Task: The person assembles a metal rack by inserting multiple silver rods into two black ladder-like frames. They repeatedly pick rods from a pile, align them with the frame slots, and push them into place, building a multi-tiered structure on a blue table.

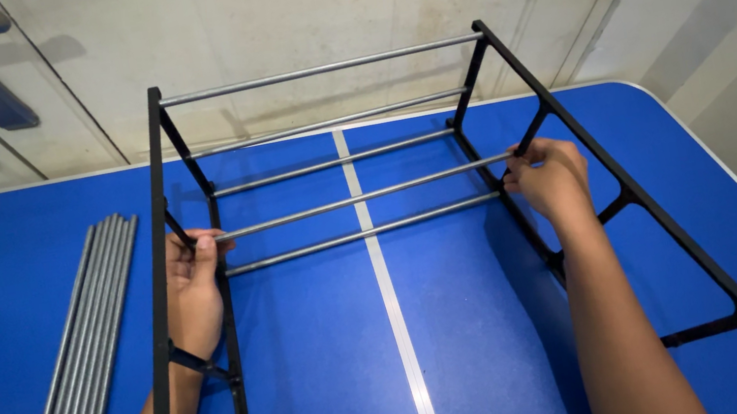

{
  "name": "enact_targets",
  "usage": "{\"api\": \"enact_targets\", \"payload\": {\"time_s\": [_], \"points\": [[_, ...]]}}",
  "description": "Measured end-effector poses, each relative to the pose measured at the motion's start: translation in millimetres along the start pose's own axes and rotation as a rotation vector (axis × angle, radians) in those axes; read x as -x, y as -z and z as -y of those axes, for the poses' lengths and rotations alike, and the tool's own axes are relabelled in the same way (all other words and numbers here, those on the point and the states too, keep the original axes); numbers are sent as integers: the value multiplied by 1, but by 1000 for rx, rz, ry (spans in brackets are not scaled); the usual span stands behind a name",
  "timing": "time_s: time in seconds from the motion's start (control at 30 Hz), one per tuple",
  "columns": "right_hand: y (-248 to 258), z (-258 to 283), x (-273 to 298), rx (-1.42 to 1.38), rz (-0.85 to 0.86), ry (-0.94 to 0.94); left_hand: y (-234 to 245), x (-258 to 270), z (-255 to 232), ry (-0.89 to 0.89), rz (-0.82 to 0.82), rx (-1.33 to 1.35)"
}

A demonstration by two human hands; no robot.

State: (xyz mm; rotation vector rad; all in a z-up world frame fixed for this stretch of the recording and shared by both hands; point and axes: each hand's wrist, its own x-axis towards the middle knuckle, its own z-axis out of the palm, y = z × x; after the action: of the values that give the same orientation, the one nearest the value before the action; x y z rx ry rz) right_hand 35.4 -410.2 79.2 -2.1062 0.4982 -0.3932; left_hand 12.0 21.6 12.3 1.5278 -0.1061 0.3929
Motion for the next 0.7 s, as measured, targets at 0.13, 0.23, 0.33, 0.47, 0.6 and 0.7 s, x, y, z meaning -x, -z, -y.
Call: {"api": "enact_targets", "payload": {"time_s": [0.13,0.23,0.33,0.47,0.6,0.7], "points": [[-1,-2,0,-11,3,35,-1,0,0,2,-7,8],[-2,-3,0,17,-17,59,-1,0,1,-11,-10,23],[-3,-3,0,21,-22,57,-1,0,2,-8,-8,35],[-3,-1,2,15,-23,45,0,0,1,4,-10,3],[-3,2,4,10,-31,13,0,0,0,-4,-6,10],[-3,5,4,33,-40,-19,-1,0,0,6,-5,18]]}}
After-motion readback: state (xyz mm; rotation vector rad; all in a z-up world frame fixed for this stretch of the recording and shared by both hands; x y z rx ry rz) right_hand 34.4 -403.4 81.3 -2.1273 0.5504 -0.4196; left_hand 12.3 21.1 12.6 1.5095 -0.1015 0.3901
